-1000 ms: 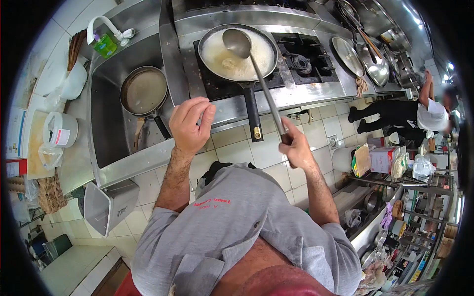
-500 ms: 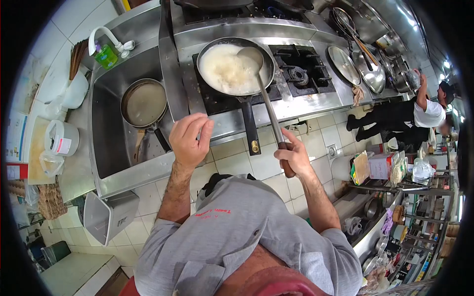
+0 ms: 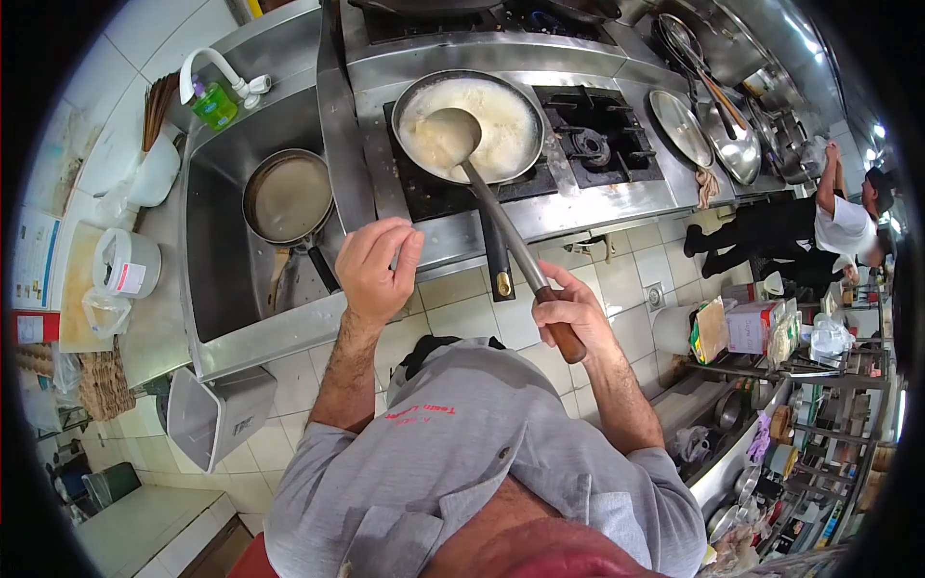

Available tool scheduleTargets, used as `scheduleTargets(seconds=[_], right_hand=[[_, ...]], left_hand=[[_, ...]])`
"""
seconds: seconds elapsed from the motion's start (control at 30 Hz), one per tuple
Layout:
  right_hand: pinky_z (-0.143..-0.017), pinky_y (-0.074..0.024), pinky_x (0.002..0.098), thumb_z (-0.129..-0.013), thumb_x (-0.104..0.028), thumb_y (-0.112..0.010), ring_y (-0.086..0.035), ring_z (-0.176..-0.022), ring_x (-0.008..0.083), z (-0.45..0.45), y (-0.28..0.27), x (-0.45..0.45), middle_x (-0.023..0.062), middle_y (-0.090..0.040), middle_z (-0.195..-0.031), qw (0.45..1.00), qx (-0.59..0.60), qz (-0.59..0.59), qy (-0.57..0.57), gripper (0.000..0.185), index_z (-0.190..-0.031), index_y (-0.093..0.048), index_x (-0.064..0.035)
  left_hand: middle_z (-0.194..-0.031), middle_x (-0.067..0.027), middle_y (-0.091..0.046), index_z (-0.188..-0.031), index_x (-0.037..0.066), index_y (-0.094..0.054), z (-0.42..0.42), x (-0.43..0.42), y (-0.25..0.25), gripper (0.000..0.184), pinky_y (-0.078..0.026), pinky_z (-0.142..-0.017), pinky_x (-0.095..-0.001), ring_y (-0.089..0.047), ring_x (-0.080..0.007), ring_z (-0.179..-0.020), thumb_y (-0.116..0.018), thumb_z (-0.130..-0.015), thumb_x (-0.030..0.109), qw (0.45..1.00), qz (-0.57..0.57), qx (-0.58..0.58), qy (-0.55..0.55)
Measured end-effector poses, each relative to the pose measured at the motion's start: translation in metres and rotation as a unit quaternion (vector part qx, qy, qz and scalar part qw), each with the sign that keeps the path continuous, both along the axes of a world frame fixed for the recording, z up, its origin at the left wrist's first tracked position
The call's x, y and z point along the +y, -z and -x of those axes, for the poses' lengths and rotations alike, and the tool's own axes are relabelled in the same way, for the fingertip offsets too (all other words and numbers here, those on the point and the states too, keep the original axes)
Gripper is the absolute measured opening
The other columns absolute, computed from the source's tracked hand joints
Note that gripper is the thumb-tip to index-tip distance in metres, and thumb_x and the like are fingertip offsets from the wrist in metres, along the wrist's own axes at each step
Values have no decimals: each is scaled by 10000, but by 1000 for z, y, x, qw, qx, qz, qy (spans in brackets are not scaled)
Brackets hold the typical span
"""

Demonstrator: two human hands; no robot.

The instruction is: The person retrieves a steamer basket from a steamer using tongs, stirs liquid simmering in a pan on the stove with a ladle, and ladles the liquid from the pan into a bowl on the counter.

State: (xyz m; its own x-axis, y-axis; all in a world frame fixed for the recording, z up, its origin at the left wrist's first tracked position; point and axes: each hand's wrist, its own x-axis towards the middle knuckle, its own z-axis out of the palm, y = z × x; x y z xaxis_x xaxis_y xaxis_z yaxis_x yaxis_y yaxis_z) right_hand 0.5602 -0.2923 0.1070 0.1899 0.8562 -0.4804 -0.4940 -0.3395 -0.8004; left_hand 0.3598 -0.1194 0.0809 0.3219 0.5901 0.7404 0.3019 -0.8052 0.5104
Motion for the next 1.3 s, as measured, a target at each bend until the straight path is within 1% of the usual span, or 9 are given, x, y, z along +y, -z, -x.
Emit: scheduleTargets(seconds=[0.1, 0.23, 0.43, 0.5, 0.6, 0.67, 0.87, 1.1, 1.3], right_hand=[[-414, -406, 248, -669, 42, -573, -496, -467, 112, -5, -4, -6, 48, -521, -614, 999, -31, 16, -13, 669, -1304, -368, -17], [-472, -399, 225, -666, 54, -576, -463, -515, 80, -16, 9, -18, 1, -469, -597, 971, -230, 16, -70, 699, -1326, -354, -6], [-569, -420, 281, -661, 8, -536, -477, -569, 128, -20, -8, -21, 29, -461, -582, 825, -539, 122, -121, 685, -1321, -350, 11], [-591, -439, 310, -663, -3, -543, -504, -579, 150, -22, -1, -24, 44, -494, -602, 819, -542, 139, -129, 681, -1316, -349, 18], [-530, -447, 308, -669, -10, -567, -510, -536, 152, -23, 10, -26, 52, -521, -629, 893, -441, 52, -69, 673, -1309, -360, 11], [-423, -389, 242, -647, 20, -594, -468, -464, 116, -16, -2, -23, 37, -492, -593, 974, -220, 56, -13, 677, -1293, -391, 7], [-361, -377, 245, -625, 32, -609, -468, -397, 138, -15, -14, -21, 76, -523, -604, 996, -72, 35, 33, 653, -1253, -438, -29], [-368, -387, 258, -630, 41, -616, -492, -455, 126, -20, -13, -27, 60, -527, -626, 998, -54, 16, -1, 677, -1272, -418, -36], [-500, -403, 245, -669, 43, -563, -440, -504, 102, -21, 3, -31, 10, -463, -581, 956, -287, 5, -69, 652, -1296, -396, -21]], left_hand=[[-808, -29, -629, -769, 73, -622, 0, 0, 0, 74, -419, -600, -304, -584, -198, -697, -680, -748, 116, 1000, 2, 0, 3], [-835, -65, -635, -795, 40, -628, 0, 4, 0, 60, -419, -549, -269, -539, -162, -583, -664, -769, 80, 999, -30, -3, 14], [-807, -16, -632, -770, 78, -624, 0, 1, -1, 70, -407, -595, -296, -576, -191, -683, -678, -749, 117, 1000, -5, 3, 3], [-806, -14, -633, -770, 80, -624, -1, 1, -1, 69, -405, -595, -294, -574, -189, -678, -678, -749, 117, 1000, -5, 2, 4], [-805, -15, -632, -769, 82, -625, -1, 1, -1, 68, -406, -599, -294, -573, -189, -677, -677, -751, 121, 1000, -1, -1, -1], [-806, -18, -631, -769, 81, -624, -1, 2, 0, 69, -408, -597, -296, -574, -189, -679, -676, -753, 124, 1000, -11, 4, 3], [-802, -23, -628, -768, 79, -621, 0, 2, 0, 73, -413, -594, -301, -574, -192, -680, -677, -752, 123, 1000, -17, 3, 5], [-801, -24, -628, -771, 79, -622, 0, 1, 1, 77, -415, -595, -302, -575, -196, -680, -682, -743, 120, 1000, -17, 4, 4], [-802, -24, -628, -772, 78, -622, 0, 2, 0, 78, -413, -593, -301, -573, -196, -677, -682, -743, 118, 1000, -23, -5, 5]])
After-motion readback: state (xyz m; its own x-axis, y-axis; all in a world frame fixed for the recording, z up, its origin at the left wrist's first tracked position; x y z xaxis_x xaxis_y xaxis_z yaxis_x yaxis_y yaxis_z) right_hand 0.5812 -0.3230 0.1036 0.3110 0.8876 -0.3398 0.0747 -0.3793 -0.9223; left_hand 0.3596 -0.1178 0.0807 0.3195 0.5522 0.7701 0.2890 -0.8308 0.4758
